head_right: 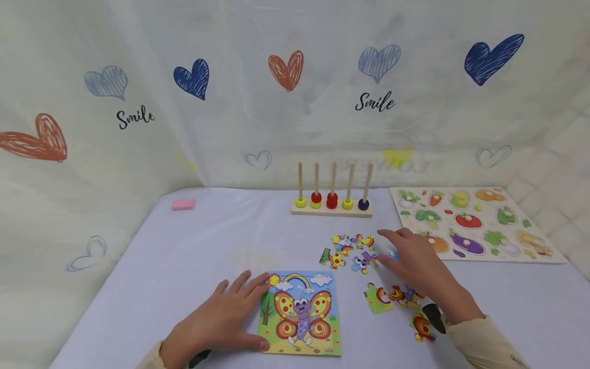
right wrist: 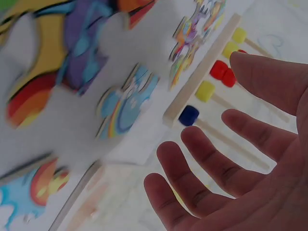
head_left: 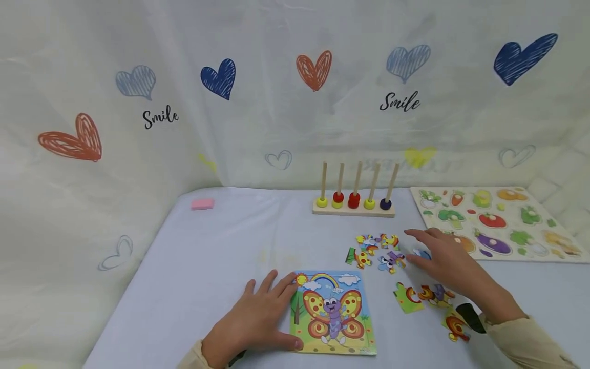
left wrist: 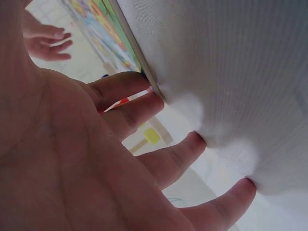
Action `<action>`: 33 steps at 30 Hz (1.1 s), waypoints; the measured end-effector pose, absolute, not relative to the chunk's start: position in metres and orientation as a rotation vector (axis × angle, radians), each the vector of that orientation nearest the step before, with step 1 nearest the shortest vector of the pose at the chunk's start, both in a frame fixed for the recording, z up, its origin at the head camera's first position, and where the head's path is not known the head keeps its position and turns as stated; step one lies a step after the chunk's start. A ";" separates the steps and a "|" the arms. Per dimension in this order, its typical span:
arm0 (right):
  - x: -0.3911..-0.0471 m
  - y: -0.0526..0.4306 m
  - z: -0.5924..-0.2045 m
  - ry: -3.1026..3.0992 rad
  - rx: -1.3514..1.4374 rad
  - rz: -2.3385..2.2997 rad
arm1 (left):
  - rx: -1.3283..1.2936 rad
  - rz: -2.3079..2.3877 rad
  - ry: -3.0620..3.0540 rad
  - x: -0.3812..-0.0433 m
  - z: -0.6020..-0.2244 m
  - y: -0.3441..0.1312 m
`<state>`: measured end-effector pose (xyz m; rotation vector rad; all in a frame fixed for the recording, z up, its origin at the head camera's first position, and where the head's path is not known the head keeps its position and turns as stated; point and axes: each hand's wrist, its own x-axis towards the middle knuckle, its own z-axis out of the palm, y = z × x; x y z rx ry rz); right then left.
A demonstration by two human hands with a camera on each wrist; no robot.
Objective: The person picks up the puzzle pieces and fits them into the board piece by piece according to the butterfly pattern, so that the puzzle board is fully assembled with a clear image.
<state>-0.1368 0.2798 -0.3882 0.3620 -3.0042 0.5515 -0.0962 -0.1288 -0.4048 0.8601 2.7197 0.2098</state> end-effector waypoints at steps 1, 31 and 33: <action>-0.139 0.277 -0.388 -3.001 0.374 0.560 | 0.857 0.203 2.720 -0.096 -0.405 -0.128; -0.196 0.215 -0.394 -3.090 0.545 0.594 | 0.854 0.164 2.694 -0.099 -0.405 -0.130; -0.197 0.214 -0.395 -3.097 0.543 0.594 | 0.853 0.167 2.690 -0.099 -0.404 -0.130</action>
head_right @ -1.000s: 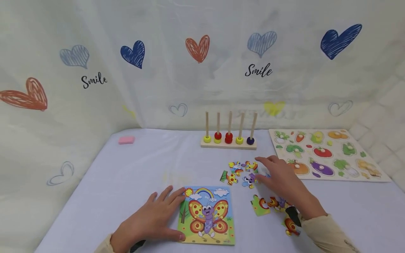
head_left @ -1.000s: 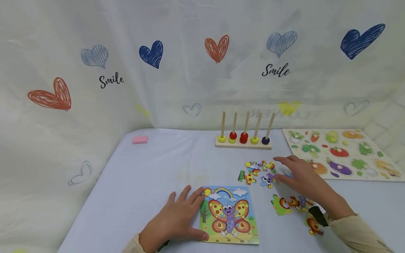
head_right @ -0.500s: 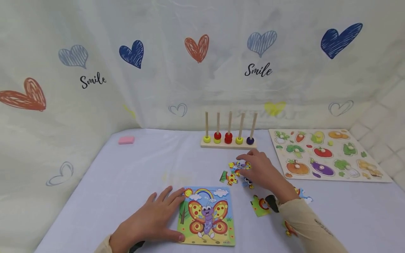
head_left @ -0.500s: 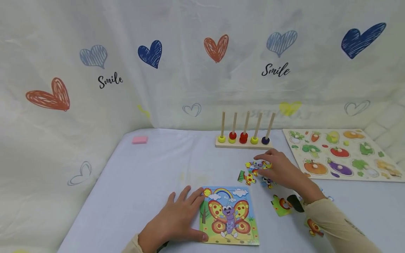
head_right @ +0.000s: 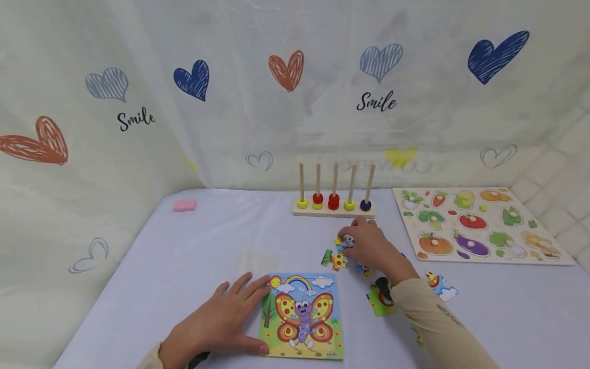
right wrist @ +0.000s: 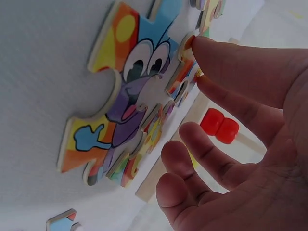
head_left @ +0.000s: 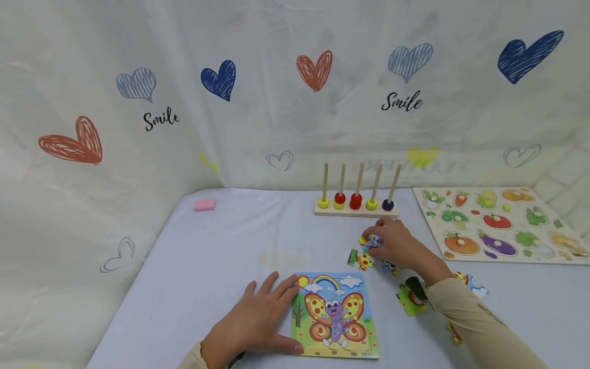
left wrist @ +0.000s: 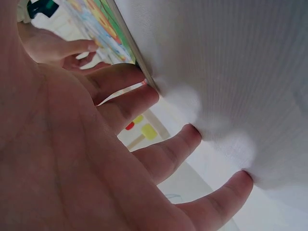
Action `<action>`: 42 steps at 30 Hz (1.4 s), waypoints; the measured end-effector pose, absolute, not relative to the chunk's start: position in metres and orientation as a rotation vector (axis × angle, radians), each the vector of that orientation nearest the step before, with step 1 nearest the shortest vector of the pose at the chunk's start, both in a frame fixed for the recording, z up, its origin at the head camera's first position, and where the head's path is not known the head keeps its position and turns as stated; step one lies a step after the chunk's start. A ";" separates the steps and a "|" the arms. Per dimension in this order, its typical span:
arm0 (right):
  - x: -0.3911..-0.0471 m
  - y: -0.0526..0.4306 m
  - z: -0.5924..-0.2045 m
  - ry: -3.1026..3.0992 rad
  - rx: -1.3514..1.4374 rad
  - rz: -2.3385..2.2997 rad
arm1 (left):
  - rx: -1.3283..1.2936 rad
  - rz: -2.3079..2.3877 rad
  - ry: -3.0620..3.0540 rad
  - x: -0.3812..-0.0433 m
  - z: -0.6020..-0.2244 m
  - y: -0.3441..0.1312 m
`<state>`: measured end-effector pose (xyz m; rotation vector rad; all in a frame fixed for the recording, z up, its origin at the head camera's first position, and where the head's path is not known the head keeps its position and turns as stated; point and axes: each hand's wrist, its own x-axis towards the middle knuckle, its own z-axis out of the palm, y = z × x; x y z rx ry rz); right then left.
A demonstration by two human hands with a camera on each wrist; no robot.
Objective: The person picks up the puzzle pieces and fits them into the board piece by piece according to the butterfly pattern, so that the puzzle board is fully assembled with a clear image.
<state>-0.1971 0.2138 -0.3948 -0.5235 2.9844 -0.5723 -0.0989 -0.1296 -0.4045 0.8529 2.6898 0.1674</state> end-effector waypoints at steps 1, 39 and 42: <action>-0.197 0.213 -0.395 2.983 -0.514 -0.572 | 0.853 0.170 2.690 -0.099 -0.405 -0.129; -0.186 0.212 -0.390 3.033 -0.637 -0.924 | 0.860 0.130 2.725 -0.097 -0.404 -0.128; -0.183 0.210 -0.388 3.003 -0.638 -0.983 | 0.849 0.133 2.718 -0.098 -0.404 -0.128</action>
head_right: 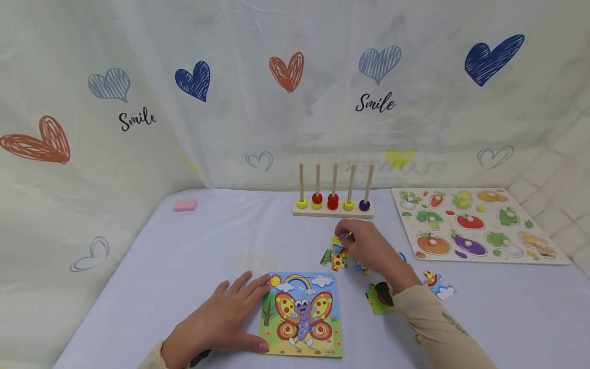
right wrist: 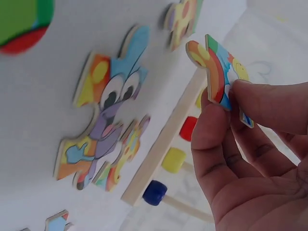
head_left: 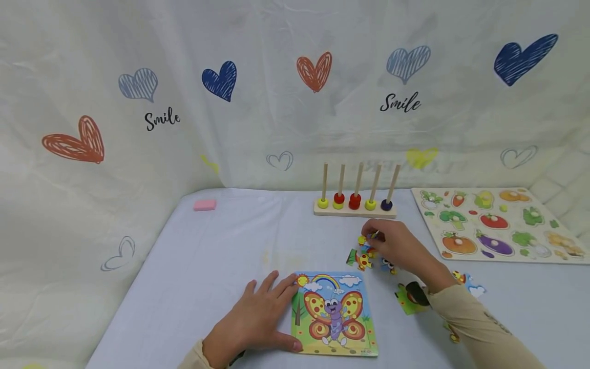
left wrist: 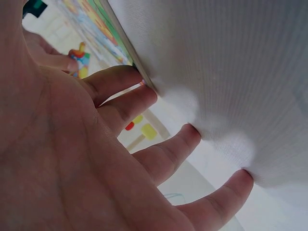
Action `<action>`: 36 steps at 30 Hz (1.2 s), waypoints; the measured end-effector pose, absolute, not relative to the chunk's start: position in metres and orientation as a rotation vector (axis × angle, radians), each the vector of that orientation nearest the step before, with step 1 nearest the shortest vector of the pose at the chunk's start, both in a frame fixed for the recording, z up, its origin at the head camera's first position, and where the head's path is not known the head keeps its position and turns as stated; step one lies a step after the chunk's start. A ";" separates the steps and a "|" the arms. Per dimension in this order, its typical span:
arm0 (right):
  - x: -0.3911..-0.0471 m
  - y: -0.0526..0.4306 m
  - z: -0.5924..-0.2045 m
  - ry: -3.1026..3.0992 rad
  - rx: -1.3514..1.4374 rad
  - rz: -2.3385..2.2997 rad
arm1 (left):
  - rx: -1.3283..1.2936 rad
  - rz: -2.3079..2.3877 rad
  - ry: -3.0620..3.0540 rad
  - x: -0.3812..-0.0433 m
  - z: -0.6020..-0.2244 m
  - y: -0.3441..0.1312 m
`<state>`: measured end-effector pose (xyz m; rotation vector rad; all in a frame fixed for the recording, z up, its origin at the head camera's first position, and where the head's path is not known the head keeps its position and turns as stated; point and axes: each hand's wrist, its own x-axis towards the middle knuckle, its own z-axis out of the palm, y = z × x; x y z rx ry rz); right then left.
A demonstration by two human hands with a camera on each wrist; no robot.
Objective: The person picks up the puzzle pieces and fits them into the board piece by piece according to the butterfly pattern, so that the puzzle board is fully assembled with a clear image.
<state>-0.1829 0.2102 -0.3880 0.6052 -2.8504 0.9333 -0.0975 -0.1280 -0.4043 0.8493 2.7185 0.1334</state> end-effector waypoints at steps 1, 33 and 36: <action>-0.182 0.209 -0.387 -2.851 0.610 0.954 | 0.847 0.134 2.718 -0.098 -0.404 -0.128; -0.158 0.127 -0.385 -2.934 0.970 1.253 | 0.887 0.124 2.741 -0.098 -0.407 -0.132; -0.158 0.121 -0.385 -2.969 0.995 1.170 | 0.891 0.115 2.741 -0.098 -0.406 -0.132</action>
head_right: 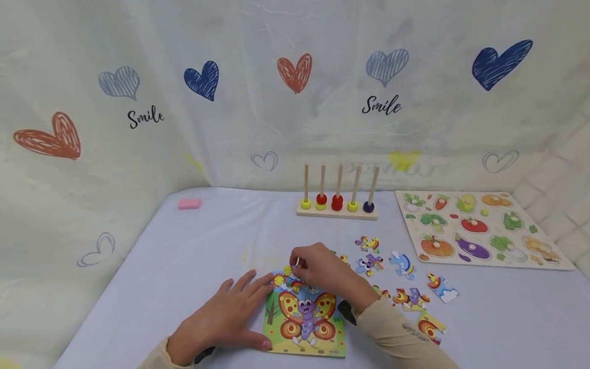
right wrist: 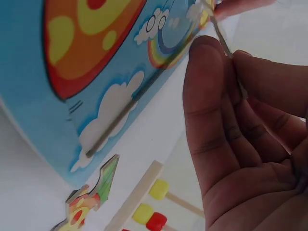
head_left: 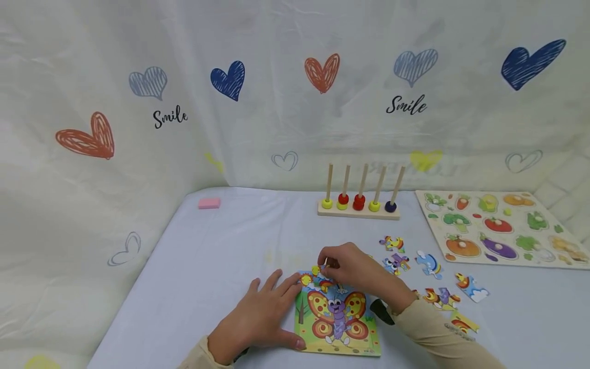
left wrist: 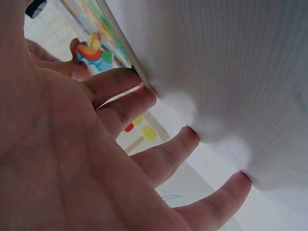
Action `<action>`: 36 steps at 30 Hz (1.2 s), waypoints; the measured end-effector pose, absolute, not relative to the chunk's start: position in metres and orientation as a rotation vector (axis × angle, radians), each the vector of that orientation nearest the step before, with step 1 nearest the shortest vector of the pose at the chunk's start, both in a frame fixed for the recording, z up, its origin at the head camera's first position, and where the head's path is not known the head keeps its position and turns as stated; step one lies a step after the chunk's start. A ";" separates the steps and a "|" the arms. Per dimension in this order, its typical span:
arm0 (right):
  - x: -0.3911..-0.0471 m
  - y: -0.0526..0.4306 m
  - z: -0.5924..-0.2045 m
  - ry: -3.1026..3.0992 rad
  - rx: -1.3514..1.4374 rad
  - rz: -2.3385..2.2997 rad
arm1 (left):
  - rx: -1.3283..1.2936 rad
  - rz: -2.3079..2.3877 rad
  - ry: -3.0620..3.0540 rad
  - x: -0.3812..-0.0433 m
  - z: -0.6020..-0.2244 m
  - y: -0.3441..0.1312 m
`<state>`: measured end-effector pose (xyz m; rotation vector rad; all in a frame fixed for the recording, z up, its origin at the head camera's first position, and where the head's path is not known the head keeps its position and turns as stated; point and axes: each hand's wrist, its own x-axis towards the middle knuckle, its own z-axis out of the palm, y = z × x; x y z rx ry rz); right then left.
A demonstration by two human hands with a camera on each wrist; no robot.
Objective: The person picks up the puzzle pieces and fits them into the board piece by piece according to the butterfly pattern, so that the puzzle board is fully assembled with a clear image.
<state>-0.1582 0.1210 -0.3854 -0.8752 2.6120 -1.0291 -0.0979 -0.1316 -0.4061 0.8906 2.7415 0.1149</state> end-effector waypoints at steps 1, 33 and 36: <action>-0.159 0.119 -0.386 2.619 -0.886 -1.002 | 0.893 0.114 2.741 -0.098 -0.406 -0.132; -0.152 0.076 -0.394 2.700 -0.482 -0.870 | 0.932 0.097 2.760 -0.096 -0.405 -0.133; -0.151 0.073 -0.394 2.656 -0.417 -0.943 | 0.936 0.082 2.769 -0.096 -0.404 -0.134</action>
